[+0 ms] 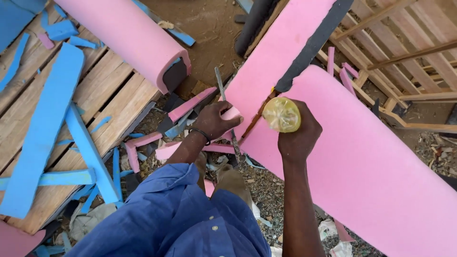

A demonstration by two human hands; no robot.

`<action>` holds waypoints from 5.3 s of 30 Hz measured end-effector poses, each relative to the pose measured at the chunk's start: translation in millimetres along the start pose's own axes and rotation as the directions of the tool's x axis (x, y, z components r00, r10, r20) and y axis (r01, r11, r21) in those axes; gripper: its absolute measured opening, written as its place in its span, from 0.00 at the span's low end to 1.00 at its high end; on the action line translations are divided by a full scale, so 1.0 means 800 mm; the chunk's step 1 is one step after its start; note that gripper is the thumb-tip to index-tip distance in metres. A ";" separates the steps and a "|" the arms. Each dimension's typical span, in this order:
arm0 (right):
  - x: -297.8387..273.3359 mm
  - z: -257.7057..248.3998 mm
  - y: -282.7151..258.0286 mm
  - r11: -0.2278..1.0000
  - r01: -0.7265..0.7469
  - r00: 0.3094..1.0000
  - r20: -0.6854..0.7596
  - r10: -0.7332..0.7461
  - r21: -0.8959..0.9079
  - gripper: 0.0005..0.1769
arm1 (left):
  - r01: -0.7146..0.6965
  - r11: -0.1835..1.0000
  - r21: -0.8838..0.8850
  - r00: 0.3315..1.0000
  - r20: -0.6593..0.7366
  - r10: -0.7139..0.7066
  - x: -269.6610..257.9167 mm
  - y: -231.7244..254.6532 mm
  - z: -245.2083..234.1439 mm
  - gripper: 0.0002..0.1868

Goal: Cutting pink foam sheets to size and gluing them onto a wooden furniture frame to create padding.

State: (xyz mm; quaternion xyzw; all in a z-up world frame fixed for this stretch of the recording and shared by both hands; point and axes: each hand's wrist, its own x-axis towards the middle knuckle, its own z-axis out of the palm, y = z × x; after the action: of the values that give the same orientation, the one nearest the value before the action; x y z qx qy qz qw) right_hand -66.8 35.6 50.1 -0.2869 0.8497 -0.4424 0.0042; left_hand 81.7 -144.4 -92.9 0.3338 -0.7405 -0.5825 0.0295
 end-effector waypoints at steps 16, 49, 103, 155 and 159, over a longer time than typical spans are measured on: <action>-0.007 0.033 0.008 0.988 0.035 0.985 -0.170 -0.008 0.153 0.06 | -0.025 0.998 0.056 1.000 -0.002 0.026 0.014 -0.022 0.011 0.29; -0.026 -0.014 0.052 0.526 -0.365 0.847 0.039 0.531 0.769 0.22 | -0.023 0.944 0.329 0.997 0.077 -0.002 0.016 -0.020 0.038 0.33; -0.102 -0.033 -0.012 0.252 -0.387 0.624 0.050 0.780 0.887 0.29 | -0.138 0.969 -0.204 0.809 0.541 0.229 -0.013 0.106 -0.030 0.24; -0.011 0.187 0.113 0.501 -0.365 0.648 0.172 0.742 -0.785 0.38 | -0.200 0.747 0.634 0.972 0.031 0.234 0.095 0.020 0.056 0.26; -0.015 0.187 0.136 0.474 -0.396 0.554 0.208 0.806 -0.786 0.36 | -0.220 0.743 0.632 0.967 0.042 0.250 0.099 0.017 0.059 0.24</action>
State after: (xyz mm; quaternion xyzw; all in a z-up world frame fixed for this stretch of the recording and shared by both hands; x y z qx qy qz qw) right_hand -70.3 -22.3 -126.3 -0.0458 0.9479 0.0274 0.3140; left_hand -6.4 -145.3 -123.0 0.2413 -0.9281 -0.2836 0.0057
